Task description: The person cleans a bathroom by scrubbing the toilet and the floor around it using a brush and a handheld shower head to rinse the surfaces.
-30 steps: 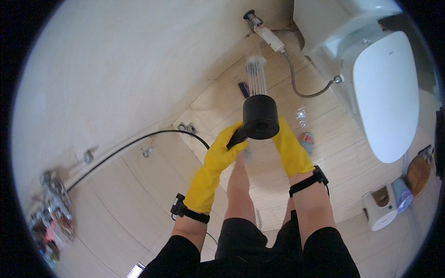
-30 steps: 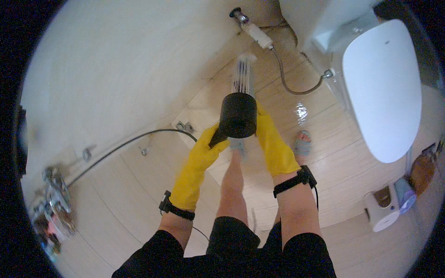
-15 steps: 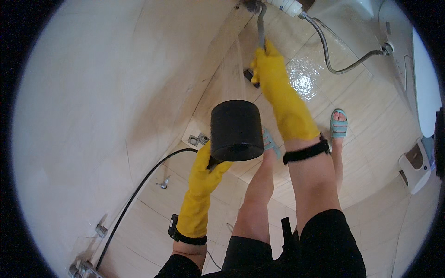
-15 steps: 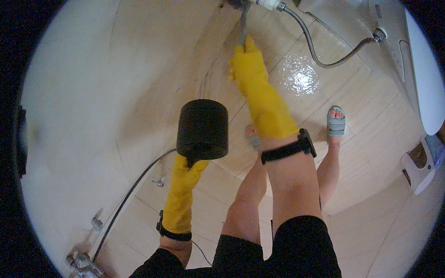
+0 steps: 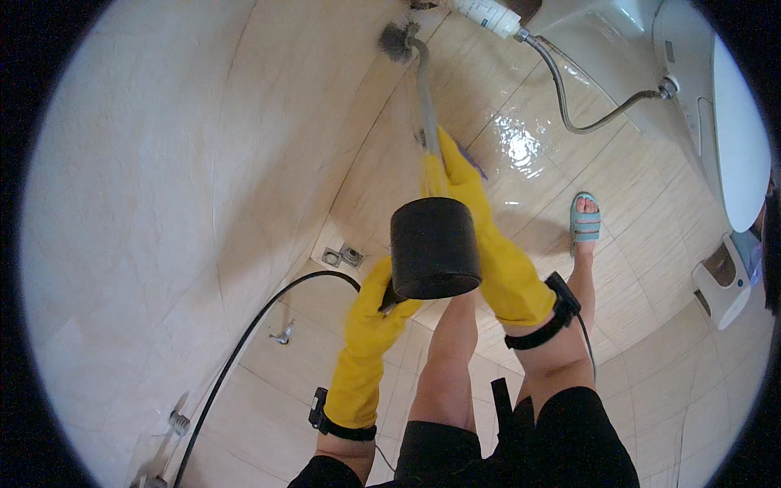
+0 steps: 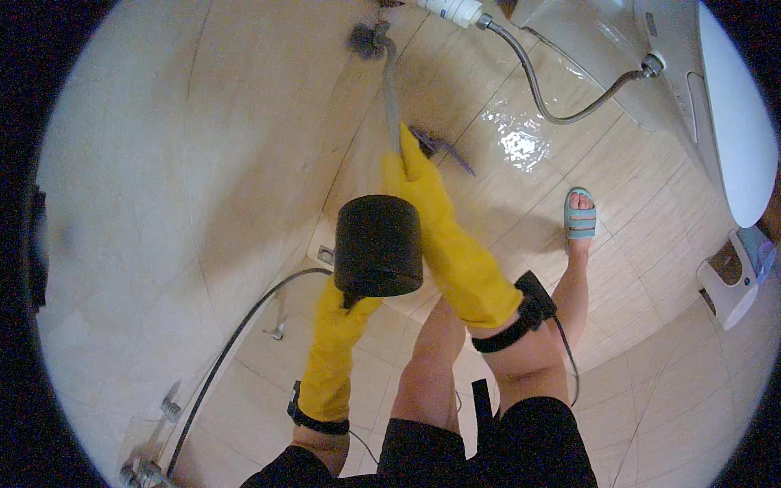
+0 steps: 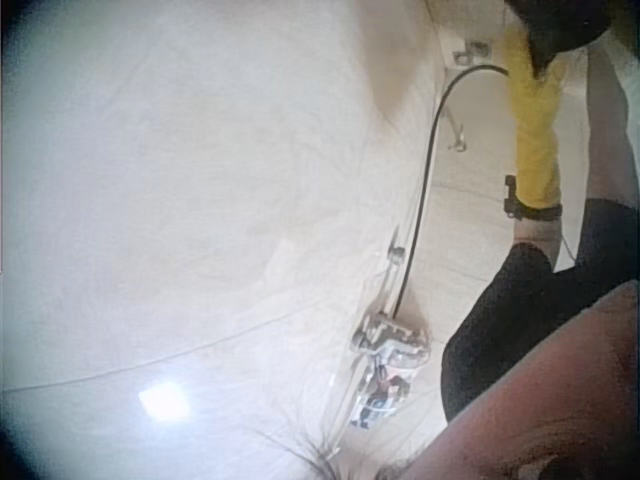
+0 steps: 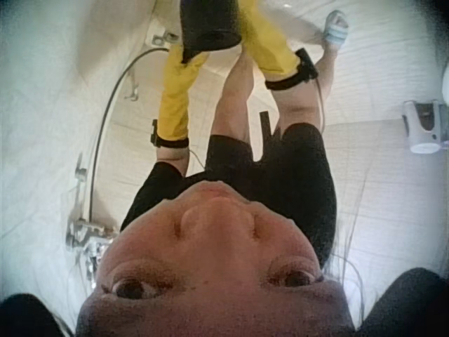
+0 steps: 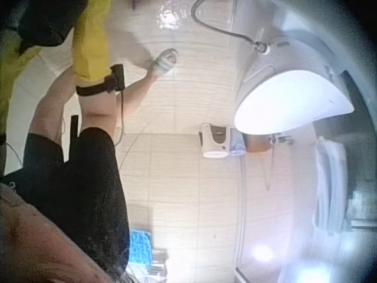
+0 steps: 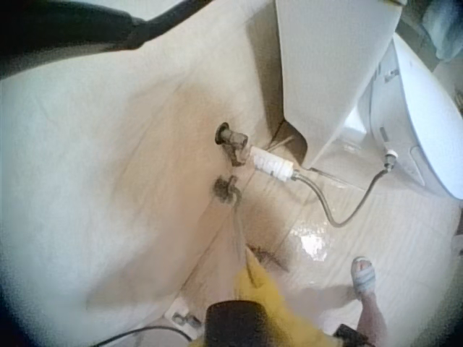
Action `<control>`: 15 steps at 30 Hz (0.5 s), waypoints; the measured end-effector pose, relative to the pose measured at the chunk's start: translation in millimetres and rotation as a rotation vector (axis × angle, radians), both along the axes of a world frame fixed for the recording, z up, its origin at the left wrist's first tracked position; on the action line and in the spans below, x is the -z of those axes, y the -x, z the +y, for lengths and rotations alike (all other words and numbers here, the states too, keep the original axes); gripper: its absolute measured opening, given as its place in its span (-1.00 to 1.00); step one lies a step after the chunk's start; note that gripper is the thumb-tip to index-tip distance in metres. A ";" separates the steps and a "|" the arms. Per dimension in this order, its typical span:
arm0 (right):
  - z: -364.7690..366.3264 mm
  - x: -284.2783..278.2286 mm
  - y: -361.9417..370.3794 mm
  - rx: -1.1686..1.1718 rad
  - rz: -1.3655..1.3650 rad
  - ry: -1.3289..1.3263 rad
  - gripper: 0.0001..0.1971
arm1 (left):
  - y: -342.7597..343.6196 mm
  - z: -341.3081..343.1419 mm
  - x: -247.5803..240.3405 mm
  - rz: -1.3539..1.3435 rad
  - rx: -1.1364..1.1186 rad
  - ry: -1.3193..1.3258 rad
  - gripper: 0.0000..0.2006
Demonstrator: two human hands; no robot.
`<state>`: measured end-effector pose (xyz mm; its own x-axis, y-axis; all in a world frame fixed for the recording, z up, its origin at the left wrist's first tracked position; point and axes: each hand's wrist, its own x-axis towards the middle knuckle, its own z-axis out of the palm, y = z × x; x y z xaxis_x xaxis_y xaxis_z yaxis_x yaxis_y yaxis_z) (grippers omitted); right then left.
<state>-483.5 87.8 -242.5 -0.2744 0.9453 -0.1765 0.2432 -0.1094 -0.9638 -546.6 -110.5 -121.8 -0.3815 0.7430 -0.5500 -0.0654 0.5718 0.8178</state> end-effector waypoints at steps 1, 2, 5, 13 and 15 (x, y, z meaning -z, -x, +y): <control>2.8 -0.8 -6.7 -0.006 0.018 0.055 -0.53 | -3.3 -3.7 2.7 -0.016 0.005 0.030 -0.39; 26.0 -24.3 -2.0 -0.040 0.038 0.409 -0.53 | -1.3 -12.3 3.6 -0.016 0.001 0.066 -0.39; 79.3 -7.6 -5.9 0.074 0.207 0.790 -0.54 | -13.6 -2.4 2.7 0.010 0.051 0.025 -0.40; 17.0 0.2 -16.9 -0.008 0.231 0.382 -0.65 | -12.6 19.6 -17.1 -0.041 -0.049 0.136 -0.39; 68.9 -51.7 -8.2 -0.041 0.203 0.908 -0.60 | -2.1 14.7 -20.7 -0.031 -0.080 0.114 -0.39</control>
<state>-475.3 156.7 -190.8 -0.4110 0.4570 -0.7888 0.0999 -0.8375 -0.5372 -544.5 -95.8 -101.1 -0.4181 0.6432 -0.6415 -0.1385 0.6528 0.7448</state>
